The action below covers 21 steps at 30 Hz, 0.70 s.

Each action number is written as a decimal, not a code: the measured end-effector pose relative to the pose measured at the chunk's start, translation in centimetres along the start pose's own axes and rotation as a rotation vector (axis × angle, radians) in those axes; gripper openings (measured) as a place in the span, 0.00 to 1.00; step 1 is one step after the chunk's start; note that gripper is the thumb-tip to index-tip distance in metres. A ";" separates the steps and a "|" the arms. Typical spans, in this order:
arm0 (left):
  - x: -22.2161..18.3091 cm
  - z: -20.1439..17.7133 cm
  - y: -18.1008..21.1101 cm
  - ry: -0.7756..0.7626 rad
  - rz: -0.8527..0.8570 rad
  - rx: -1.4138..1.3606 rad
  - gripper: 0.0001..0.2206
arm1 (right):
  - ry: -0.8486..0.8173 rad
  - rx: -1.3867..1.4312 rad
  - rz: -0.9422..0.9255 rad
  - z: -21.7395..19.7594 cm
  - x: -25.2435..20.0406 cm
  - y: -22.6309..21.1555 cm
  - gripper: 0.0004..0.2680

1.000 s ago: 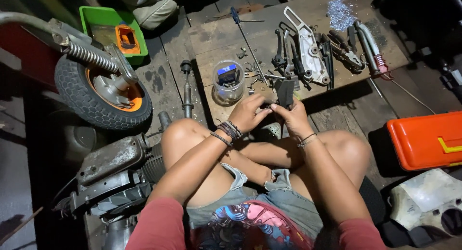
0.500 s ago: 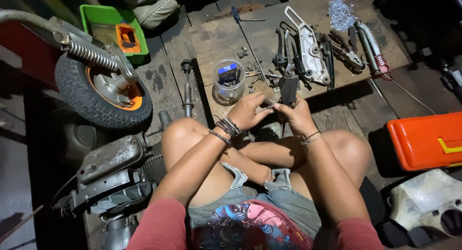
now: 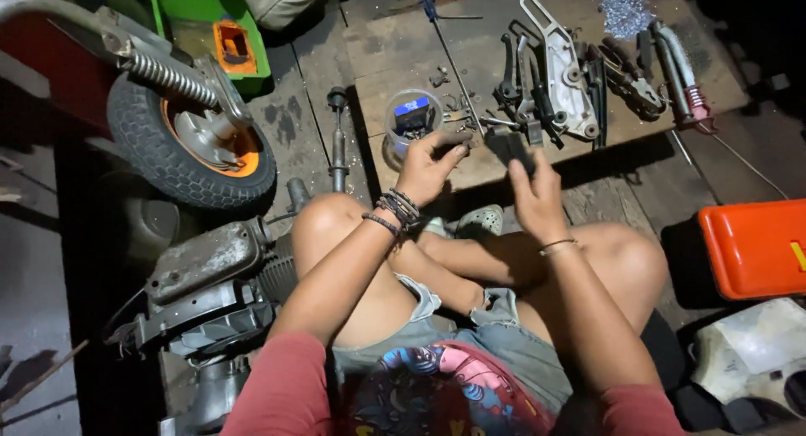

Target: The person sits cross-legged on the floor and uses a sanding block to smooth the edges of a small metal part. They repeatedly rub the part against the block, occasionally pausing to inspect it before continuing the sanding process.

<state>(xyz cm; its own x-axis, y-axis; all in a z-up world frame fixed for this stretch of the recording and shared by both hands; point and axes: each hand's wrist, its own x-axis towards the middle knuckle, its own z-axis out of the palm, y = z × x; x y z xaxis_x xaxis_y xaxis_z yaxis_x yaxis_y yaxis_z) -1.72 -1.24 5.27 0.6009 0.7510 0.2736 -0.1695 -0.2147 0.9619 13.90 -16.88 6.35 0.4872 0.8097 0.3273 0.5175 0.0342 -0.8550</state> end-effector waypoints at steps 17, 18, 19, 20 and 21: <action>3.0 -6.1 0.6 0.324 0.114 -0.014 0.08 | 0.153 -0.064 0.061 -1.3 0.8 3.5 0.07; 3.1 -6.3 -0.7 0.275 0.106 -0.146 0.12 | 0.143 -0.086 0.066 -1.3 0.9 3.1 0.07; 3.1 -6.3 -0.7 0.276 0.107 -0.146 0.12 | 0.142 -0.085 0.065 -1.2 0.8 3.0 0.07; 3.1 -6.2 -0.8 0.258 0.120 -0.167 0.12 | 0.137 -0.101 0.065 -1.2 0.7 2.9 0.07; 3.1 -6.2 -0.8 0.239 0.133 -0.188 0.12 | 0.133 -0.117 0.066 -1.2 0.6 2.8 0.07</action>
<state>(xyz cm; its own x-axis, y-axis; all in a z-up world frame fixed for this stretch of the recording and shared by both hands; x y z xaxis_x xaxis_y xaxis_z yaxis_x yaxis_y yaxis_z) -4.57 5.17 5.33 0.3674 0.8542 0.3679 -0.3890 -0.2182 0.8950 16.49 -16.97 4.61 0.6077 0.7229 0.3288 0.5557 -0.0912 -0.8264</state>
